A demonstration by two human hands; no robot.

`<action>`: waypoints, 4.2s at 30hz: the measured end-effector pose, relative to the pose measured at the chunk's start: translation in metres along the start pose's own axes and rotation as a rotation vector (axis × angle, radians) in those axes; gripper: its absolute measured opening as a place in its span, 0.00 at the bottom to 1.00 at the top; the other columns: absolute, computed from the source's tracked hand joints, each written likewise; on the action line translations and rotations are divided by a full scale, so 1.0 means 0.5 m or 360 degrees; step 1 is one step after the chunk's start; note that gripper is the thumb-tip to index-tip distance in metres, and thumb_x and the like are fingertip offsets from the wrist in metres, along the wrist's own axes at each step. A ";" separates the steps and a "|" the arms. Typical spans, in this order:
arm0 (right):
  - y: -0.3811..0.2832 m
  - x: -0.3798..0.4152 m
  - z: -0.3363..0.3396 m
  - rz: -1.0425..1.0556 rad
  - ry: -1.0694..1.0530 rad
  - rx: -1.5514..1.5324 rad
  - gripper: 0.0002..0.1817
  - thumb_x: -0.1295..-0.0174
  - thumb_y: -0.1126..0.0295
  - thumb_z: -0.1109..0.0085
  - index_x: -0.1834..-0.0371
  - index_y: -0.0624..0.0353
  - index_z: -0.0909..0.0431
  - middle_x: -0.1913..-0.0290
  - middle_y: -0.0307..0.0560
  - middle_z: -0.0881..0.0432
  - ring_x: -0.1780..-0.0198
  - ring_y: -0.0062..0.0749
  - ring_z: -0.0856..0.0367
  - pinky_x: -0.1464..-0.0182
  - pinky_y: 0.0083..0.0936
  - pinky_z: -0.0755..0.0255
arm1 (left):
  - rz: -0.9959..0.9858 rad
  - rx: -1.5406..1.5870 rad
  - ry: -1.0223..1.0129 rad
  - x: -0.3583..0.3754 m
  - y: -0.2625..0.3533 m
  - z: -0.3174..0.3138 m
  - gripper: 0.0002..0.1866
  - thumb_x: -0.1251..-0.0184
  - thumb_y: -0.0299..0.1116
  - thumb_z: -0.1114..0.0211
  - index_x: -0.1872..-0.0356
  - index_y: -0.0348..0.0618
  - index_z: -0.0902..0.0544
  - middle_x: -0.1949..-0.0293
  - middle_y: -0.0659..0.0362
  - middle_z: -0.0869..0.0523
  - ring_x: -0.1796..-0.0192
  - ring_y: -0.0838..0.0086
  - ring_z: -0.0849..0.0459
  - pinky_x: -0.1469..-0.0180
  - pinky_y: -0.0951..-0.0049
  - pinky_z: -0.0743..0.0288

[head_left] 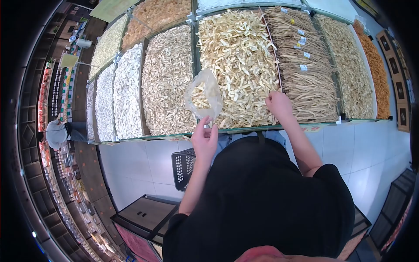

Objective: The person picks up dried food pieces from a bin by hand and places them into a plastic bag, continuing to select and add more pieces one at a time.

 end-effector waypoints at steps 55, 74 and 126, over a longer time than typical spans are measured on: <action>-0.097 -0.139 -0.091 0.0427 -0.0061 -0.0186 0.08 0.35 0.68 0.33 0.57 0.56 0.17 0.57 0.50 0.17 0.53 0.50 0.15 0.51 0.42 0.21 | 0.0088 0.0213 -0.0010 -0.002 -0.009 -0.013 0.23 0.28 0.25 0.31 0.34 0.31 0.21 0.45 0.53 0.09 0.66 0.84 0.15 0.63 0.80 0.19; -0.244 0.029 0.255 0.0663 0.0368 -0.0997 0.06 0.37 0.76 0.31 0.59 0.58 0.16 0.62 0.43 0.18 0.73 0.30 0.23 0.71 0.26 0.29 | -0.0019 0.0174 -0.0039 -0.008 0.001 -0.017 0.24 0.27 0.23 0.32 0.32 0.31 0.22 0.48 0.55 0.10 0.67 0.88 0.17 0.64 0.83 0.22; -0.200 -0.089 -0.145 0.0943 -0.0288 0.0169 0.12 0.34 0.71 0.41 0.48 0.50 0.18 0.54 0.48 0.20 0.54 0.50 0.14 0.53 0.46 0.19 | 0.0095 0.0242 -0.0038 -0.003 -0.027 -0.019 0.23 0.29 0.26 0.30 0.35 0.33 0.20 0.45 0.53 0.10 0.65 0.81 0.15 0.62 0.78 0.18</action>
Point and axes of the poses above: each hand's wrist, its own x-axis away from the middle knuckle, its own z-axis out of the back of the hand, y = z × x, the point moved 9 cm from there along -x, towards the middle knuckle
